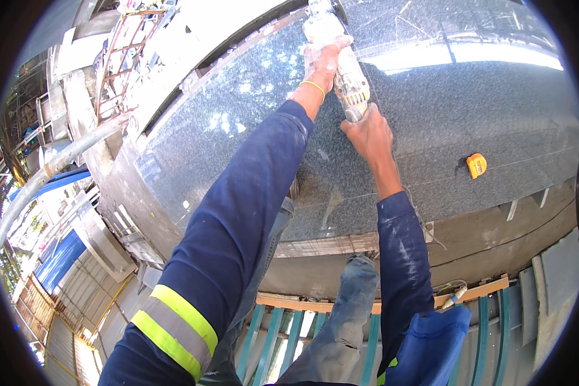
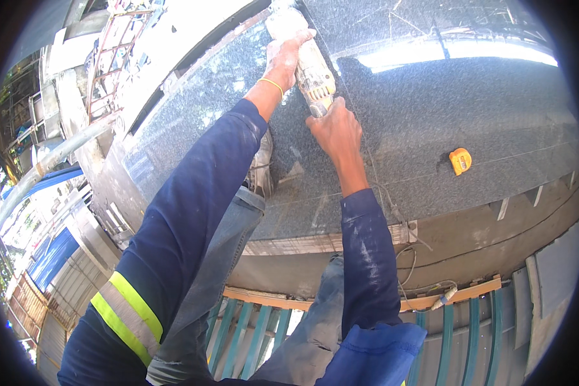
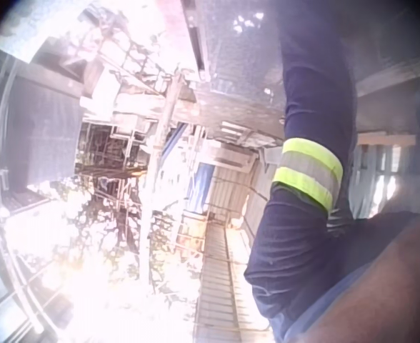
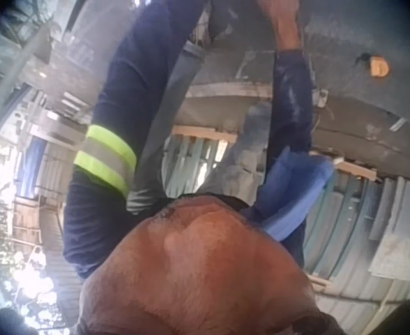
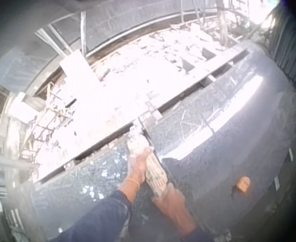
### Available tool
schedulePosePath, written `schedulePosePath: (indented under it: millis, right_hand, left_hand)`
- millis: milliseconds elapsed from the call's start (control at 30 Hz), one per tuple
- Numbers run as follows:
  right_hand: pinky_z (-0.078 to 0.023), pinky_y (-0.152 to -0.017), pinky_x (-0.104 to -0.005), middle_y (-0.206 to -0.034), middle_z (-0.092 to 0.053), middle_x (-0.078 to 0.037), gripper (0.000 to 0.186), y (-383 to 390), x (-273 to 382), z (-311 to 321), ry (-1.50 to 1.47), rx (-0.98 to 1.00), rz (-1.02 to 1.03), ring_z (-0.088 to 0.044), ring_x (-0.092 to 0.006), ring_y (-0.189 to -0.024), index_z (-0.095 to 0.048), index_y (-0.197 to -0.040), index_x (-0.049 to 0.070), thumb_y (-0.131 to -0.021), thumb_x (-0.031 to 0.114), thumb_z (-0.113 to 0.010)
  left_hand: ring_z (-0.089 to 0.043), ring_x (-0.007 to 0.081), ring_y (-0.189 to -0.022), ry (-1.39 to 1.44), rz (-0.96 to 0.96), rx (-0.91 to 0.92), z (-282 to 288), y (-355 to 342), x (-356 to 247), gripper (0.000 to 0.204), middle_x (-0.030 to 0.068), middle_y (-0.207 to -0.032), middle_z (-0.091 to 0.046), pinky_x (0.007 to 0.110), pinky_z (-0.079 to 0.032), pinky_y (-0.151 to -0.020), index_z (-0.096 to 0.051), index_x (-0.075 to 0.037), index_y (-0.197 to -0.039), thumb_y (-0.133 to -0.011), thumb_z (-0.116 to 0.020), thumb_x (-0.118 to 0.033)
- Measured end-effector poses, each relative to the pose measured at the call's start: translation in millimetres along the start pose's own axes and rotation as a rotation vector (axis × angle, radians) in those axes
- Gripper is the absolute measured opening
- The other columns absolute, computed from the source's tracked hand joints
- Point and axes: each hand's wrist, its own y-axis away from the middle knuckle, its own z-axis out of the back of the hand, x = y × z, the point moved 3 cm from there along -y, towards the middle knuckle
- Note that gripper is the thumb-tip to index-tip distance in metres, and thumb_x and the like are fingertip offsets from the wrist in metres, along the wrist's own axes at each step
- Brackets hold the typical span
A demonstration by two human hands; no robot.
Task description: The person measures and marks a large stone slab on a scaffold, then uses an angle grinder to cut along the marked line. The person handles the slab and the grinder while another worker is visible nearby.
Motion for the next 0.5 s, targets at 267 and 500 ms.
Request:
schedulePosePath:
  millis: [267,500]
  right_hand:
    - [-0.056,-0.079,-0.0509,-0.095,-0.071,-0.030,0.047,-5,5,-1,-0.006,0.022,0.015,-0.072,-0.0447,-0.089,-0.058,-0.105,-0.005,-0.076,0.026,-0.077]
    - [-0.056,-0.080,-0.0511,-0.095,-0.071,-0.030,0.048,-15,-5,-3,-0.015,-0.022,0.031,-0.072,-0.0448,-0.090,-0.058,-0.104,-0.006,-0.076,0.028,-0.078]
  left_hand:
    - [-0.067,0.0217,-0.085,0.011,-0.049,0.002,8,-8,-4,0.038,0.0076,-0.094,-0.067,0.039,-0.056,-0.079,-0.065,-0.006,-0.109,-0.085,-0.077,-0.033]
    - [-0.068,0.0214,-0.073,0.000,-0.084,-0.025,-7,0,-12,0.037,0.0093,-0.088,-0.067,0.038,-0.059,-0.070,-0.065,-0.003,-0.106,-0.084,-0.078,-0.030]
